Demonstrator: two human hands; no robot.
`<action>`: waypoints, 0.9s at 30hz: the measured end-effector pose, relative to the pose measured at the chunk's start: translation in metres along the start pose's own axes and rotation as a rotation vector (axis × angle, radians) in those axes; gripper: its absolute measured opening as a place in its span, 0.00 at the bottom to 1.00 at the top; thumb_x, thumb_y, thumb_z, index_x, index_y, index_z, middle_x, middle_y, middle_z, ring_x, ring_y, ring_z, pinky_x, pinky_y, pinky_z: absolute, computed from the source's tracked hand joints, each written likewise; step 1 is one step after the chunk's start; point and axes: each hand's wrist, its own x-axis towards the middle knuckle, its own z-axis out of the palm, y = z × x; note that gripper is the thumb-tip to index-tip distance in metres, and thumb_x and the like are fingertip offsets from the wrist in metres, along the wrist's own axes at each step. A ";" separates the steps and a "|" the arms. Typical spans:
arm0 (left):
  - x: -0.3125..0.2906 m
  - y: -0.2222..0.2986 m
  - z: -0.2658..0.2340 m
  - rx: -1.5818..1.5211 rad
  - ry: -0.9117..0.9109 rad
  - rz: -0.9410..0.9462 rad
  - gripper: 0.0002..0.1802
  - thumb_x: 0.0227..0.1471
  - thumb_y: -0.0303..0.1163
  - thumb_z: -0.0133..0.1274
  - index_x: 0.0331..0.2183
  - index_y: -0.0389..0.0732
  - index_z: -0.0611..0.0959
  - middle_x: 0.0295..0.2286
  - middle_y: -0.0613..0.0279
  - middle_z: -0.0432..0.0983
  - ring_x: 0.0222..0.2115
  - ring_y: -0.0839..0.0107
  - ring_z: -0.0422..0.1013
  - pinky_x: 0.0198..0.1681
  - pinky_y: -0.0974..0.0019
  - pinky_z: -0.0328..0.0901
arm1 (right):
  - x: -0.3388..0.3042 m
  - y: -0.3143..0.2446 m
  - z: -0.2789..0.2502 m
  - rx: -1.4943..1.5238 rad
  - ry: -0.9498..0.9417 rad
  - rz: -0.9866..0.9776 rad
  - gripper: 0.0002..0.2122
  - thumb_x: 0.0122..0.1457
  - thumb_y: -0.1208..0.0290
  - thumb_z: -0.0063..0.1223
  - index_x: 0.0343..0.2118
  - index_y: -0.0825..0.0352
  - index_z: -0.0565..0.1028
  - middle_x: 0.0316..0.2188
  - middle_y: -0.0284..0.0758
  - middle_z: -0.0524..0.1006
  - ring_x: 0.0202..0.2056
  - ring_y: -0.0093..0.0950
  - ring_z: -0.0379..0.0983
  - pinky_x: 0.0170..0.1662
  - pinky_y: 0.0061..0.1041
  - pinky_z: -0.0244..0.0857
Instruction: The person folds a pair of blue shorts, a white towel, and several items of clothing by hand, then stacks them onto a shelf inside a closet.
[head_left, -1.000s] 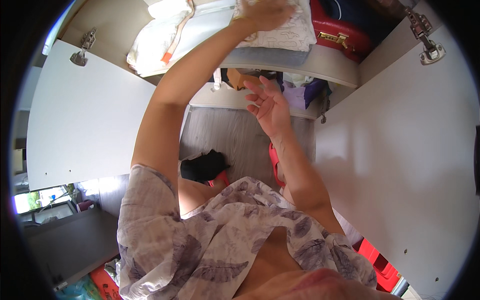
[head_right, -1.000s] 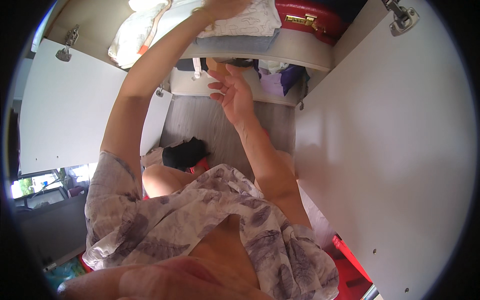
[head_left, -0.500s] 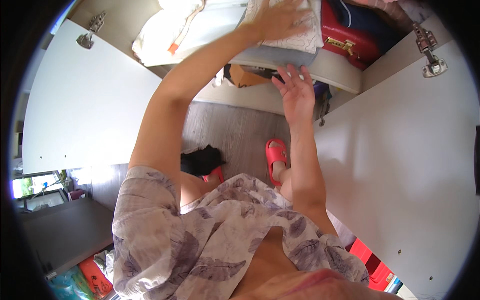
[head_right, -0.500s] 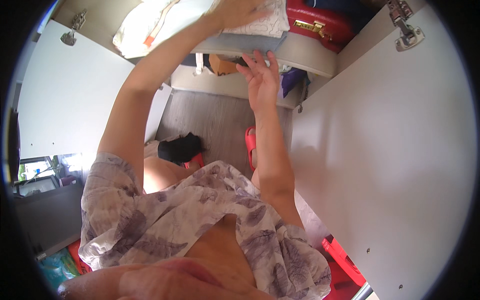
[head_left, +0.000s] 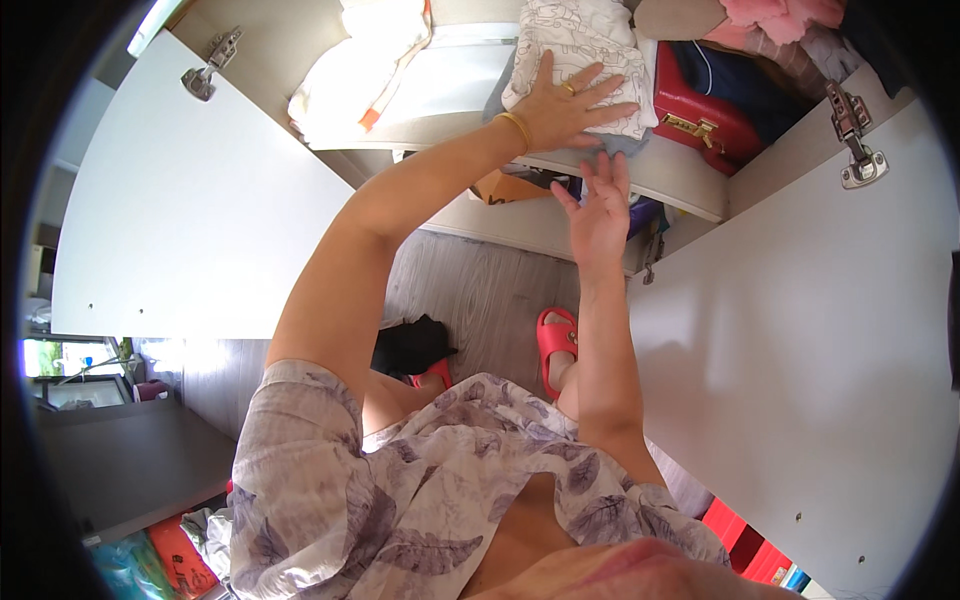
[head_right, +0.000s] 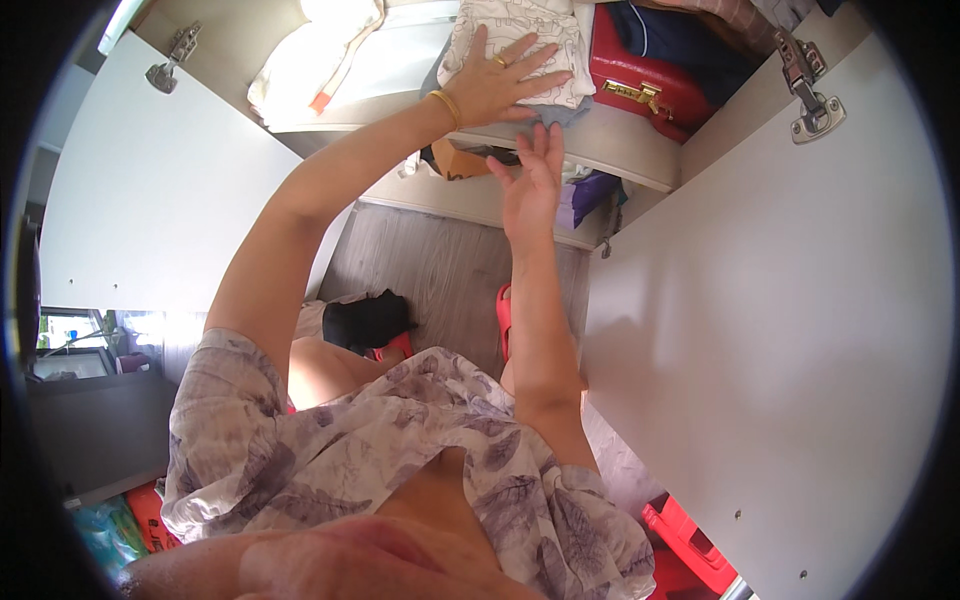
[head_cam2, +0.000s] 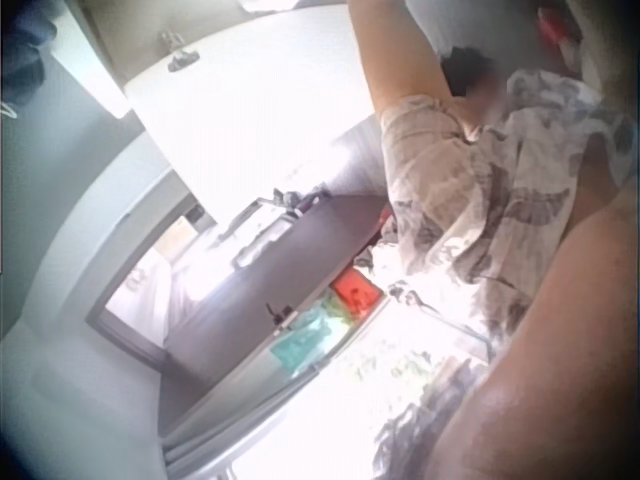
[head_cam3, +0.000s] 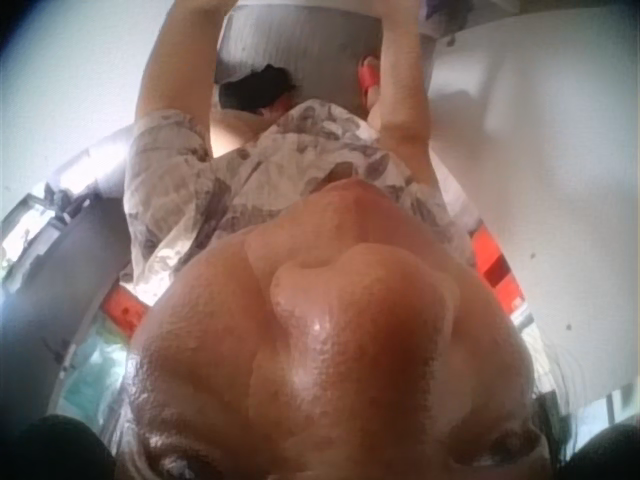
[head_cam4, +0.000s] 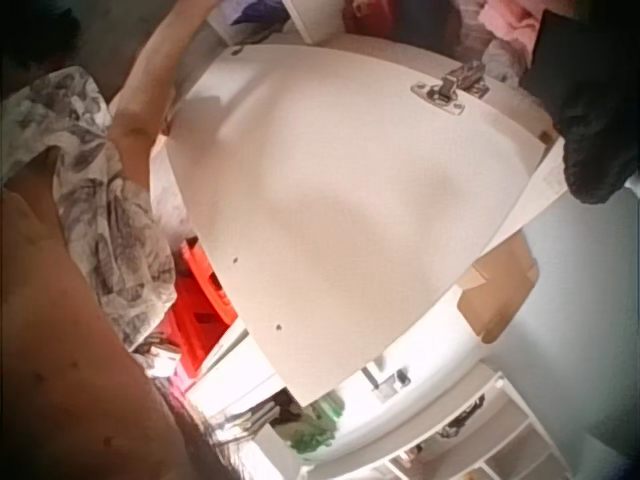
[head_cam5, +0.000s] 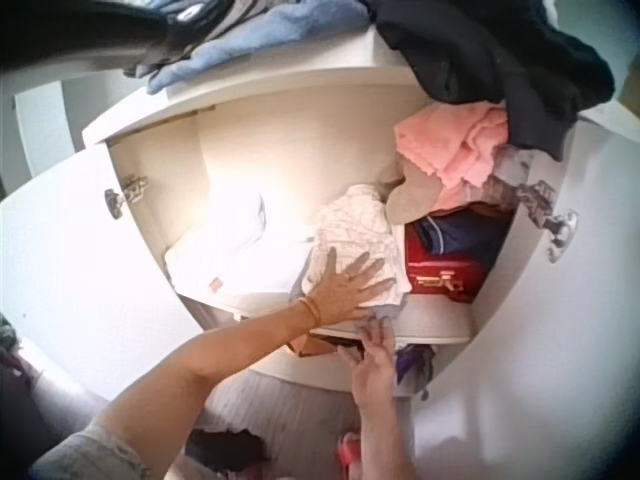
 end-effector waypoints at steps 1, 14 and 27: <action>-0.001 0.002 -0.002 -0.019 0.022 0.000 0.40 0.43 0.58 0.50 0.56 0.71 0.54 0.58 0.70 0.51 0.58 0.64 0.48 0.47 0.25 0.46 | 0.002 0.000 -0.003 0.001 0.036 -0.023 0.29 0.52 0.72 0.42 0.58 0.63 0.49 0.58 0.40 0.51 0.57 0.34 0.51 0.51 0.41 0.57; 0.086 -0.030 -0.043 -0.413 -0.286 -0.570 0.29 0.54 0.52 0.31 0.55 0.54 0.63 0.60 0.64 0.42 0.60 0.50 0.37 0.49 0.20 0.30 | 0.002 -0.003 -0.002 -0.009 0.175 -0.101 0.28 0.51 0.78 0.44 0.55 0.73 0.50 0.52 0.47 0.58 0.47 0.33 0.63 0.41 0.35 0.70; 0.066 -0.062 0.026 -0.199 -0.435 -0.073 0.28 0.55 0.51 0.28 0.56 0.54 0.61 0.59 0.61 0.48 0.60 0.51 0.40 0.54 0.29 0.39 | -0.005 0.029 -0.034 0.000 -0.020 0.033 0.26 0.50 0.74 0.47 0.53 0.68 0.54 0.50 0.41 0.61 0.44 0.35 0.65 0.38 0.46 0.69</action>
